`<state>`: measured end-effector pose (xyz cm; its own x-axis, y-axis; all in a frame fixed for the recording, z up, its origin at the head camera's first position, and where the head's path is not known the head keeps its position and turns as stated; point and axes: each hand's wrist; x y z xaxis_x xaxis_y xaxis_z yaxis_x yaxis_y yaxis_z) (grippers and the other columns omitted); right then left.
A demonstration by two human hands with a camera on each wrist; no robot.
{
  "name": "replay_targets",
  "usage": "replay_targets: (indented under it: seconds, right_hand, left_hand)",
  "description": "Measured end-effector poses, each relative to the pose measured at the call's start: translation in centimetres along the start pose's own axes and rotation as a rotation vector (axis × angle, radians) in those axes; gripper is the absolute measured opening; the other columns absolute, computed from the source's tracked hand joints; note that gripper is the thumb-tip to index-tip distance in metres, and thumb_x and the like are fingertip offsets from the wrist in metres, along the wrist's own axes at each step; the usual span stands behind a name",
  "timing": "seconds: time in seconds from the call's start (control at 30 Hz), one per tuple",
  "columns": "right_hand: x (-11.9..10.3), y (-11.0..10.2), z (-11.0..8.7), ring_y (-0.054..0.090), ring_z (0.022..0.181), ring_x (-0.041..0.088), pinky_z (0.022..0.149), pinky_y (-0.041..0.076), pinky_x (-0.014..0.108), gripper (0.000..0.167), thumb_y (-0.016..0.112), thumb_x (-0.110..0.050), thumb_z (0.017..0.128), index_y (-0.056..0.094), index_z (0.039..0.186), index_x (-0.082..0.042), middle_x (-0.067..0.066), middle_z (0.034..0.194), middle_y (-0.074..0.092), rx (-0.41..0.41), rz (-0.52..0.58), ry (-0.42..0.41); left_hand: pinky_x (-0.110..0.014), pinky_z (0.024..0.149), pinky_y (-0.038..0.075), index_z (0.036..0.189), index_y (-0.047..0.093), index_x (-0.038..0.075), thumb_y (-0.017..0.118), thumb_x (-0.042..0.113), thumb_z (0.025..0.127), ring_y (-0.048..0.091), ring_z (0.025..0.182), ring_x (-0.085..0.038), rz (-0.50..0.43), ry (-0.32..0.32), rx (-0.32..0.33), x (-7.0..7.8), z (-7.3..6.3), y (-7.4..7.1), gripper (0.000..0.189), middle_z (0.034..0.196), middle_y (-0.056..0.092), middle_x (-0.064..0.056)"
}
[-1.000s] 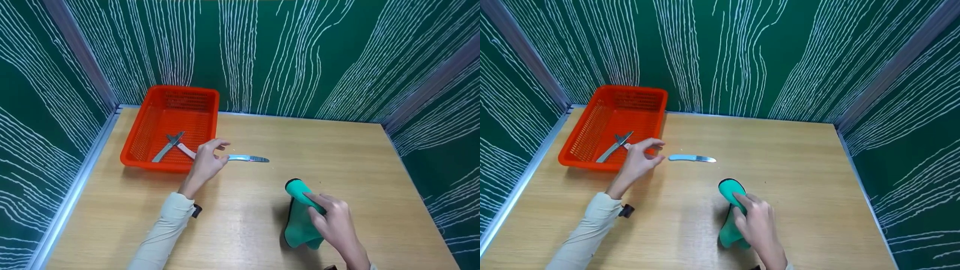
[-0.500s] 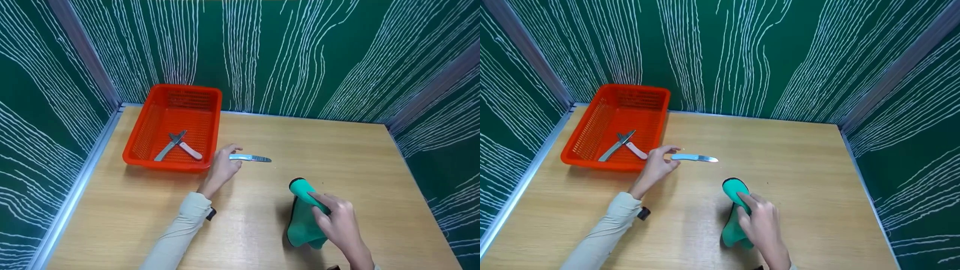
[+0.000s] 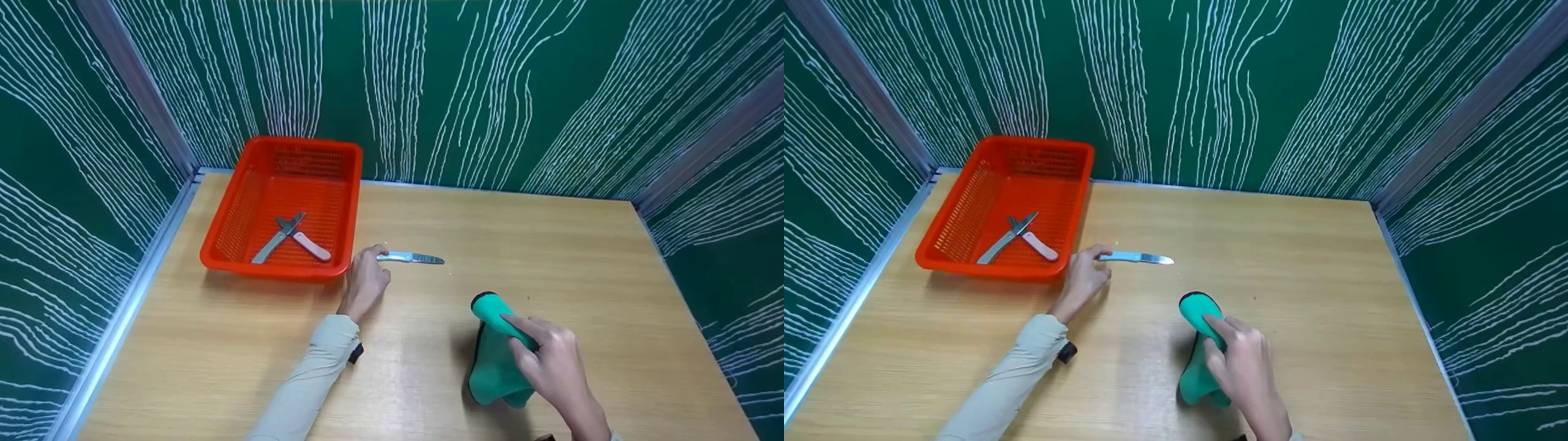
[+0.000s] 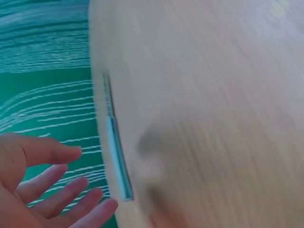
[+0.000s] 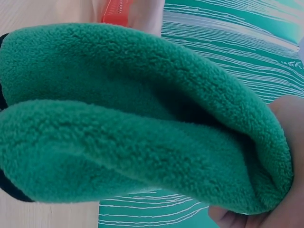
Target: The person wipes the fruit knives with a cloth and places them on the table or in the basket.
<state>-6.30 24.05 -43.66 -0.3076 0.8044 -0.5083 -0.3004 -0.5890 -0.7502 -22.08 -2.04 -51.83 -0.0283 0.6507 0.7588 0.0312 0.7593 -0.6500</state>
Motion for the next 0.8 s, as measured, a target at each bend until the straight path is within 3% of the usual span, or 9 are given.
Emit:
replay_targets:
  seconds: [0.2, 0.4, 0.63, 0.8]
  right_hand:
    - [0.0, 0.2, 0.1, 0.033, 0.043, 0.004, 0.035, 0.028, 0.020, 0.030, 0.063, 0.010, 0.072, 0.075, 0.095, -0.005, -0.009, 0.058, 0.052, -0.003, 0.006, 0.008]
    - [0.0, 0.3, 0.1, 0.028, 0.042, 0.001, 0.033, 0.025, 0.020, 0.032, 0.061, 0.012, 0.069, 0.075, 0.093, -0.004, -0.014, 0.054, 0.035, 0.023, 0.019, -0.030]
    - [0.0, 0.3, 0.1, 0.027, 0.041, 0.001, 0.035, 0.025, 0.019, 0.032, 0.061, 0.012, 0.070, 0.075, 0.093, -0.004, -0.014, 0.053, 0.036, 0.017, 0.015, -0.018]
    - [0.0, 0.4, 0.1, 0.027, 0.042, 0.001, 0.035, 0.024, 0.019, 0.032, 0.060, 0.013, 0.070, 0.075, 0.093, -0.004, -0.014, 0.053, 0.036, 0.016, 0.016, -0.016]
  left_hand:
    - [-0.033, 0.095, 0.050, 0.120, 0.063, 0.006, 0.065, -0.007, 0.082, 0.056, 0.096, -0.022, 0.028, 0.034, 0.005, -0.8, 1.2, 0.8, 0.040, 0.116, 0.063, -0.010]
    - [-0.033, 0.088, 0.050, 0.115, 0.068, 0.007, 0.063, -0.007, 0.081, 0.055, 0.092, -0.023, 0.062, 0.017, 0.038, -1.8, 2.0, 1.0, 0.037, 0.107, 0.066, -0.010]
    - [-0.032, 0.086, 0.049, 0.115, 0.069, 0.009, 0.063, -0.006, 0.083, 0.053, 0.092, -0.023, 0.081, 0.020, 0.031, -2.2, 2.6, 1.4, 0.035, 0.104, 0.064, -0.009]
    - [-0.031, 0.078, 0.050, 0.108, 0.071, 0.011, 0.064, -0.003, 0.083, 0.053, 0.086, -0.022, 0.107, 0.015, 0.024, -2.3, 2.9, 1.4, 0.029, 0.095, 0.064, -0.006]
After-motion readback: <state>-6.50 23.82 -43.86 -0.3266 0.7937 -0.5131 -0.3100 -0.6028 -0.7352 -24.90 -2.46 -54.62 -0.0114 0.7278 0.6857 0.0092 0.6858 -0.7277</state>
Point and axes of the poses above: each hand's wrist, its own z-axis towards the middle knuckle, its own y-axis out of the palm, x = y × z
